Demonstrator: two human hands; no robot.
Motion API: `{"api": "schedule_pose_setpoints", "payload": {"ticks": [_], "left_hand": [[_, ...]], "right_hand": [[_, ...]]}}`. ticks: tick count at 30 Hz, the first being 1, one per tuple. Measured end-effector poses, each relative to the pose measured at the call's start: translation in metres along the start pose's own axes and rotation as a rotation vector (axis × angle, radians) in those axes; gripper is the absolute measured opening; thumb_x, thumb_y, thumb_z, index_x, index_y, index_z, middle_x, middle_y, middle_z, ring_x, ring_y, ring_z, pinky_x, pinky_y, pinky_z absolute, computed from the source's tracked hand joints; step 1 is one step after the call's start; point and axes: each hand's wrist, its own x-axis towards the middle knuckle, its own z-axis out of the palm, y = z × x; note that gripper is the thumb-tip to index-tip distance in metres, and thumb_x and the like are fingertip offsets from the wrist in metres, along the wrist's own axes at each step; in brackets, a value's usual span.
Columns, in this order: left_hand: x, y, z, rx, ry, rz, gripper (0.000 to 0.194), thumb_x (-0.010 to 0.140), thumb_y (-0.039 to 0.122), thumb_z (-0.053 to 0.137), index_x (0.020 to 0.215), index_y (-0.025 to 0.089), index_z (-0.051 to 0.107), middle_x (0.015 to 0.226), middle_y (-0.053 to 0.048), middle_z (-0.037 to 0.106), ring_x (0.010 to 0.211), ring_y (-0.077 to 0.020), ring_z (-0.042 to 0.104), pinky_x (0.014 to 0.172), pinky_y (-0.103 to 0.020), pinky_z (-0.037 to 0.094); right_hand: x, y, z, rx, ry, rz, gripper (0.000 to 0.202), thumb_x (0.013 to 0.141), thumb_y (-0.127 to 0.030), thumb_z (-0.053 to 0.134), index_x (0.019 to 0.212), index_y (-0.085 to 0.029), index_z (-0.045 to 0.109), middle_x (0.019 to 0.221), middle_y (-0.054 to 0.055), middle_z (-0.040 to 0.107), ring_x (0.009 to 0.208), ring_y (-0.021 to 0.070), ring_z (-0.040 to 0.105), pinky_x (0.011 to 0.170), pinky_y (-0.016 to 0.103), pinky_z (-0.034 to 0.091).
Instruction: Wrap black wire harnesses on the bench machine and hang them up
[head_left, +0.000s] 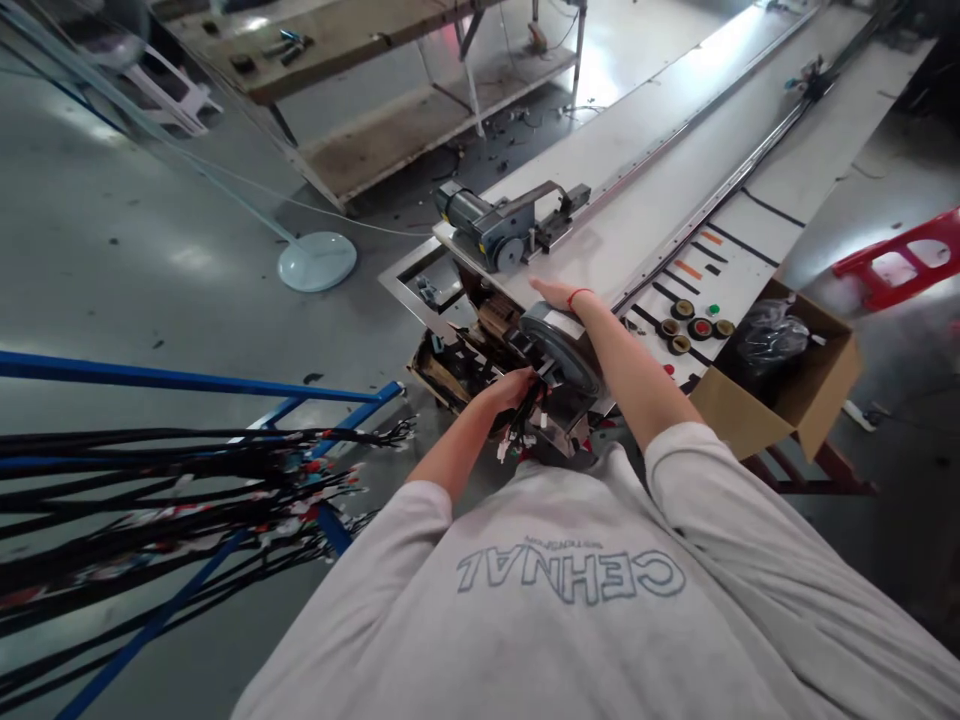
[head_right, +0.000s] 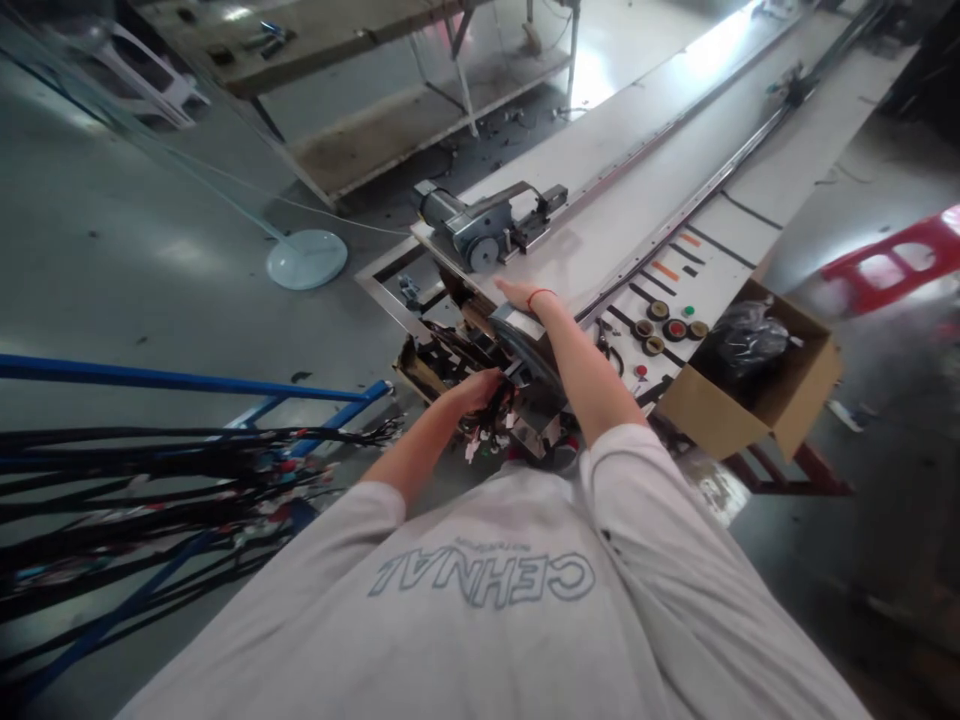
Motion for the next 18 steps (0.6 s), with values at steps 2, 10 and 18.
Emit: {"api": "schedule_pose_setpoints", "payload": {"ticks": [2,10,18], "left_hand": [[0.001,0.010,0.001,0.115,0.000,0.032,0.029,0.089,0.029,0.044,0.071,0.016,0.062,0.061,-0.006,0.066,0.054,-0.0152,0.061,0.055,-0.025,0.048],[-0.009,0.028,0.017,0.838,0.089,0.407,0.028,0.062,0.041,0.078,0.059,0.018,0.061,0.051,0.000,0.059,0.053,-0.0177,0.057,0.054,-0.025,0.042],[-0.042,0.076,-0.017,1.225,0.368,0.599,0.019,0.078,0.037,0.066,0.079,0.018,0.067,0.079,-0.007,0.069,0.080,-0.0234,0.063,0.073,-0.027,0.044]], "right_hand": [[-0.023,0.013,0.000,0.037,0.003,0.039,0.078,0.083,-0.078,0.035,0.099,-0.009,0.068,0.099,0.014,0.067,0.111,0.0288,0.056,0.104,0.044,0.035],[-0.170,0.128,0.025,-0.185,0.483,0.309,0.035,0.091,-0.038,0.041,0.094,-0.012,0.064,0.092,0.013,0.065,0.098,0.0255,0.059,0.086,0.034,0.045],[-0.206,0.166,0.026,-0.199,0.119,0.671,0.023,0.070,-0.031,0.065,0.085,-0.014,0.064,0.077,0.007,0.065,0.079,0.0223,0.064,0.069,0.029,0.048]]}}
